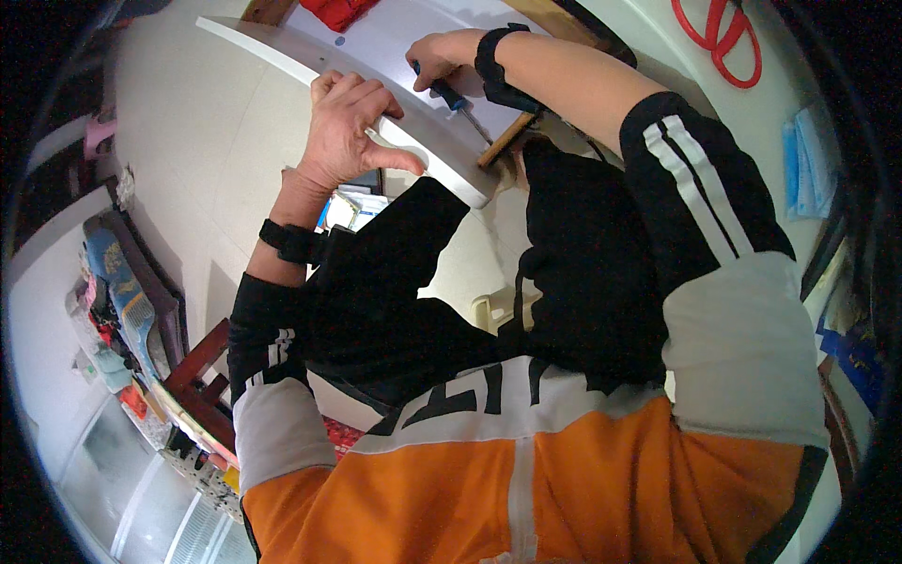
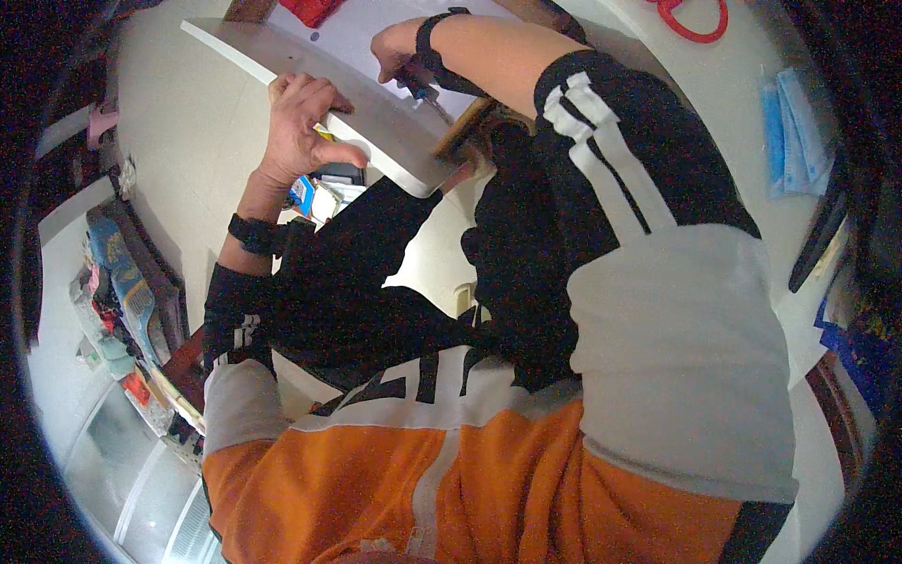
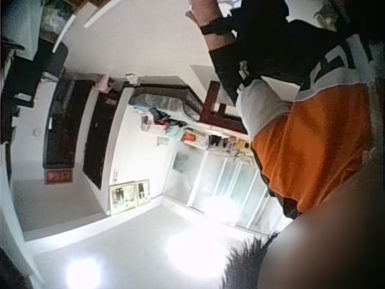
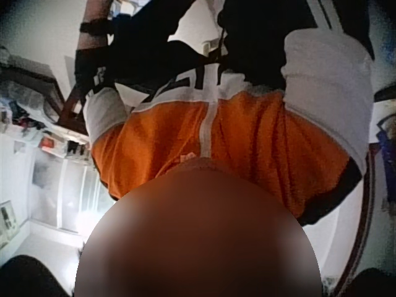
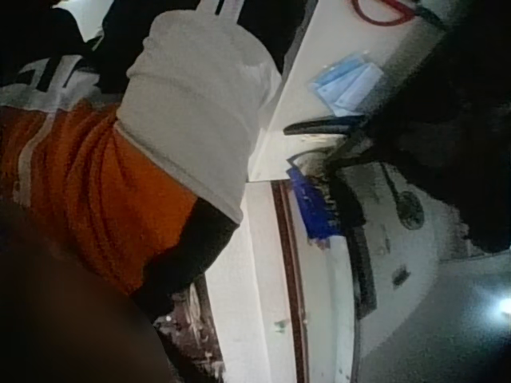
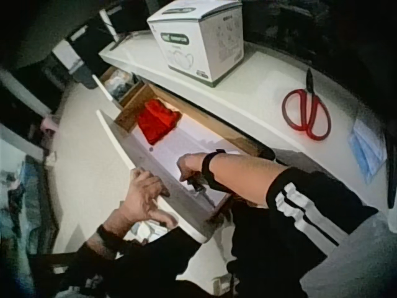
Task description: The person uses a screwdriver to tighten screws on a wooden drawer frame, then places a white panel into the frame and secures it with screws. The person also handles a red cloth and a small box during the process.
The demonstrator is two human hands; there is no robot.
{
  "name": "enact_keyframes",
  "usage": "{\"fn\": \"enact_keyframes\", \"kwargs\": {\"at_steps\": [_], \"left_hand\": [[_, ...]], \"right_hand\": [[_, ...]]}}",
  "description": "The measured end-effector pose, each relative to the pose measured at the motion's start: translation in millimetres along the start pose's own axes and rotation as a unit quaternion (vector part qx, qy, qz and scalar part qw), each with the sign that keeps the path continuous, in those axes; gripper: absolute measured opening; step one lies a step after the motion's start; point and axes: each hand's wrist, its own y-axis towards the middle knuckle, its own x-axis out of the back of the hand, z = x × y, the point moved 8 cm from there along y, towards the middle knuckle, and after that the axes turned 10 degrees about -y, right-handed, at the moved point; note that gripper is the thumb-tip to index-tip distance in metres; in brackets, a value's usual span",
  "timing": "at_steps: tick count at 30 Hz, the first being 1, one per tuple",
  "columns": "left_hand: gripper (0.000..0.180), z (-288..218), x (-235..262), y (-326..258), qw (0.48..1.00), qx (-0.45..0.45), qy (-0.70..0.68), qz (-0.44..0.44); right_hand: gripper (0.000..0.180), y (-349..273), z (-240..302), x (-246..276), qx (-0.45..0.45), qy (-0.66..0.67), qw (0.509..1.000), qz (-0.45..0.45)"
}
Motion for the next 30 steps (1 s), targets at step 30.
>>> {"fn": "enact_keyframes", "kwargs": {"at_steps": [30], "left_hand": [[0.080, 1, 4, 1, 0.999, 0.025, -0.022, -0.010]], "right_hand": [[0.050, -30, 17, -12, 0.036, 0.182, 0.978, 0.096]]}}
